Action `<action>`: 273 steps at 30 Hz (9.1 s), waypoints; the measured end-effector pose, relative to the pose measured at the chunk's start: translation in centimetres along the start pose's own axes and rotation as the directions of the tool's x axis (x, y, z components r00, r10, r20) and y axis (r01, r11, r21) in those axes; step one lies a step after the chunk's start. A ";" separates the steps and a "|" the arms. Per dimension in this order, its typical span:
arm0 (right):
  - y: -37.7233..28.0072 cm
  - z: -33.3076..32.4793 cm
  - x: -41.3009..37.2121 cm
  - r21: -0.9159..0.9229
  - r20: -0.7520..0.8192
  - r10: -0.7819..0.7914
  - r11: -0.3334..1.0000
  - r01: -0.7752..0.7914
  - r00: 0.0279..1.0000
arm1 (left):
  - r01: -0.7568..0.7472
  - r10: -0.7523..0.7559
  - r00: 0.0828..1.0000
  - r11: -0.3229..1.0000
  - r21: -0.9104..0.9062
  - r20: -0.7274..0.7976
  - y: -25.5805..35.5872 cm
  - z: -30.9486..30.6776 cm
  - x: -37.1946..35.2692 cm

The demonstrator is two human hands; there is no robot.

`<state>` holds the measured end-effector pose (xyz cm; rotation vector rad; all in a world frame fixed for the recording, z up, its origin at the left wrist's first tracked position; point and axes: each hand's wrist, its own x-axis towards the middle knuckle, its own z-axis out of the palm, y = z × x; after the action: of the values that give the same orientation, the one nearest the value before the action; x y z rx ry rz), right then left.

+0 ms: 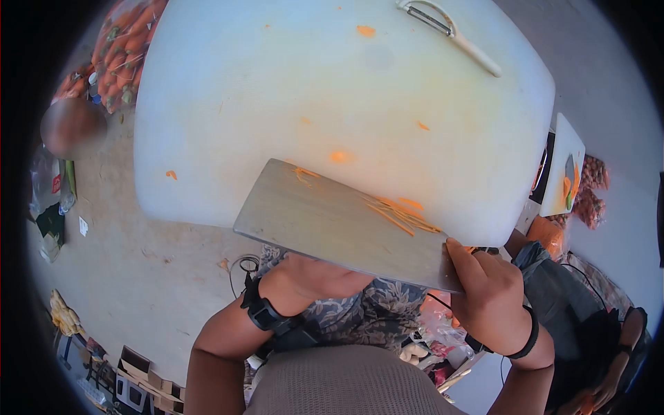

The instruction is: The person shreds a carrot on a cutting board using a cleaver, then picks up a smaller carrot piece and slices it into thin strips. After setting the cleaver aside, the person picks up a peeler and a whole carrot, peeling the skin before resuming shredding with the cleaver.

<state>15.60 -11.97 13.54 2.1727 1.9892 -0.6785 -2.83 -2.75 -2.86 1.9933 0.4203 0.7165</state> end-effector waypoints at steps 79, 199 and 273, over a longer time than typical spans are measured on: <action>-0.5 1.7 -0.5 0.130 -0.165 0.083 0.990 -0.062 0.983 | -0.232 0.322 0.938 0.858 0.458 -0.128 0.3 -1.0 2.8; 5.5 7.4 -3.4 0.379 -0.435 0.611 0.791 -0.481 0.662 | -0.295 0.372 0.924 0.836 0.463 -0.083 0.9 -1.1 4.2; 6.1 6.2 -1.3 0.388 -0.272 0.745 0.664 -0.639 0.609 | 0.111 -0.232 0.966 0.771 -0.627 -0.115 -2.7 -4.4 7.1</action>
<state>19.96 -16.27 7.21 3.1556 0.9581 -0.3640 -0.18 5.50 -1.28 1.2514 0.4072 0.8023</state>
